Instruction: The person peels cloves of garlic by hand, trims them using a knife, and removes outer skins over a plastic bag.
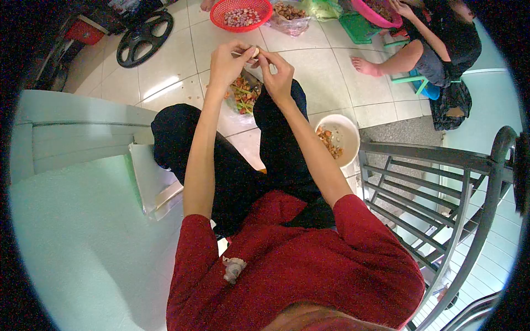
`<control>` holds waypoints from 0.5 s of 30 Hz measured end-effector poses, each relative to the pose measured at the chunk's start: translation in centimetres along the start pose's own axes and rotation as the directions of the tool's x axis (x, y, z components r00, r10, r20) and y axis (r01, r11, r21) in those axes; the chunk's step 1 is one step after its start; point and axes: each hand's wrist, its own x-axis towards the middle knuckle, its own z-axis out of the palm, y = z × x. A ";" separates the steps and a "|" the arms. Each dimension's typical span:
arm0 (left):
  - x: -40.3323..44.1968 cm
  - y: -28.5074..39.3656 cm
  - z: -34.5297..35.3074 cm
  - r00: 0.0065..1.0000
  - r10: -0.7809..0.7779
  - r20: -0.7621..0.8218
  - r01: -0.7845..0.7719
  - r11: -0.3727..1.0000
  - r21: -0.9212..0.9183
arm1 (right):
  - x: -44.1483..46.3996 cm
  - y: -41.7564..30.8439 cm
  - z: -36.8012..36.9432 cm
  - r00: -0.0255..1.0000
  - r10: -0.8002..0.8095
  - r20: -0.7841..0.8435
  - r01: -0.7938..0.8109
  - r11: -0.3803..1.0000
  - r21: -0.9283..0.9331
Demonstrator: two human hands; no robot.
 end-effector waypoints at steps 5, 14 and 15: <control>0.0 0.2 0.0 1.000 0.006 0.008 -0.006 0.999 -0.035 | 0.0 0.1 0.0 0.999 0.033 0.016 -0.033 0.999 0.019; 0.0 -0.1 0.0 1.000 0.025 -0.007 -0.025 0.999 0.028 | 0.0 0.2 0.0 0.999 0.044 0.020 -0.045 0.998 0.044; 0.0 -0.1 0.0 1.000 0.027 -0.009 -0.026 1.000 0.015 | -0.1 0.2 0.1 0.999 0.035 0.019 -0.036 0.998 0.043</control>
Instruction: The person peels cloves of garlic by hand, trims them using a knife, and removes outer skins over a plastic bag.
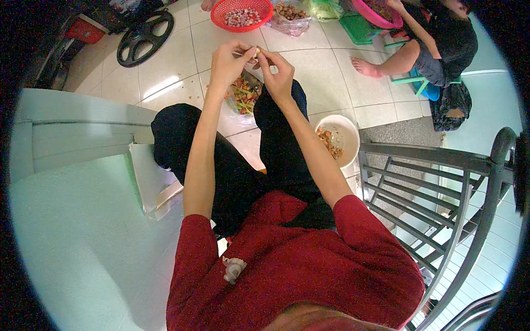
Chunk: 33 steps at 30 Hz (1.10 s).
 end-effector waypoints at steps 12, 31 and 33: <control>-0.1 0.6 -0.1 0.999 0.003 0.035 -0.003 1.000 0.011 | 0.1 0.1 0.0 0.999 0.024 0.023 -0.024 1.000 0.000; -0.3 1.2 0.0 0.999 -0.033 0.019 0.033 0.999 0.012 | 0.0 0.3 -0.1 0.994 0.101 0.053 -0.099 0.995 -0.029; -0.4 1.3 0.0 0.999 -0.039 0.012 0.039 0.999 0.011 | 0.2 0.3 0.2 0.999 0.051 0.006 -0.051 0.998 -0.029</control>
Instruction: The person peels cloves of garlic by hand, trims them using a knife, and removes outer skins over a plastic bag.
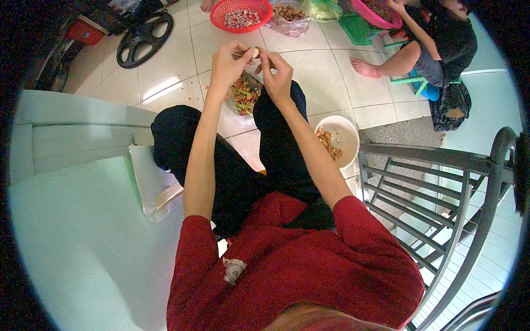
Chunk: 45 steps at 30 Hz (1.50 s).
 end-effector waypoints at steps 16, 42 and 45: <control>0.2 -0.2 0.0 0.996 0.080 -0.050 -0.072 0.986 0.149 | -0.3 0.8 0.3 1.000 0.001 0.031 0.000 1.000 -0.026; 0.0 0.0 0.0 0.994 0.104 -0.043 -0.093 0.973 0.211 | -0.4 0.8 0.2 0.999 -0.004 0.033 0.005 0.999 -0.039; 0.0 0.0 0.0 0.994 0.101 -0.044 -0.088 0.967 0.239 | -0.5 0.8 0.2 0.999 0.032 0.041 -0.030 0.999 -0.037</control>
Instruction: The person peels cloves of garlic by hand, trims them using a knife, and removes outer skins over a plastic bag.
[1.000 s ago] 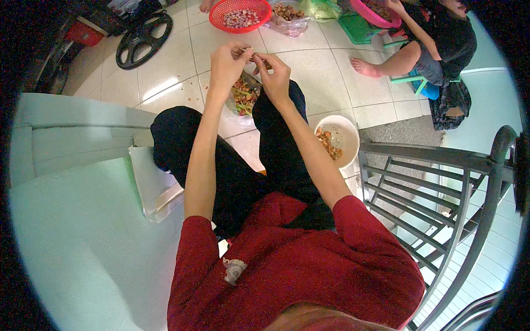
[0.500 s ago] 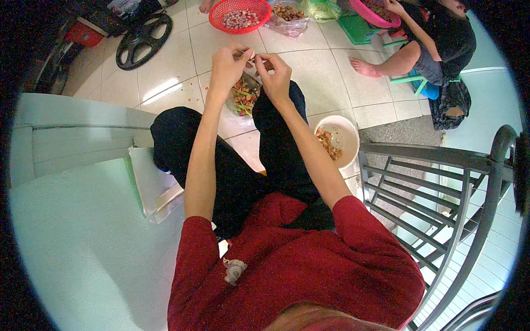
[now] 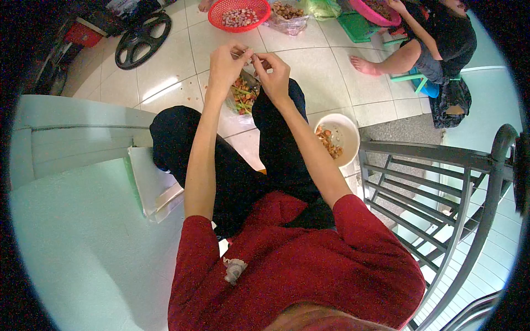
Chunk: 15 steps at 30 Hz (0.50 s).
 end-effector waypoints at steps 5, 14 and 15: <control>0.0 -0.1 0.1 0.999 0.030 -0.028 -0.029 0.999 0.032 | 0.0 0.1 0.0 1.000 -0.013 -0.007 0.013 1.000 -0.014; 0.3 -0.8 0.6 0.998 -0.049 0.037 0.052 0.995 -0.091 | 0.2 -0.1 -0.1 0.997 0.058 -0.059 -0.055 0.997 0.054; 0.3 -0.8 0.5 0.997 -0.065 0.045 0.068 0.994 -0.086 | 0.1 -0.1 -0.1 0.995 0.078 -0.062 -0.074 0.995 0.061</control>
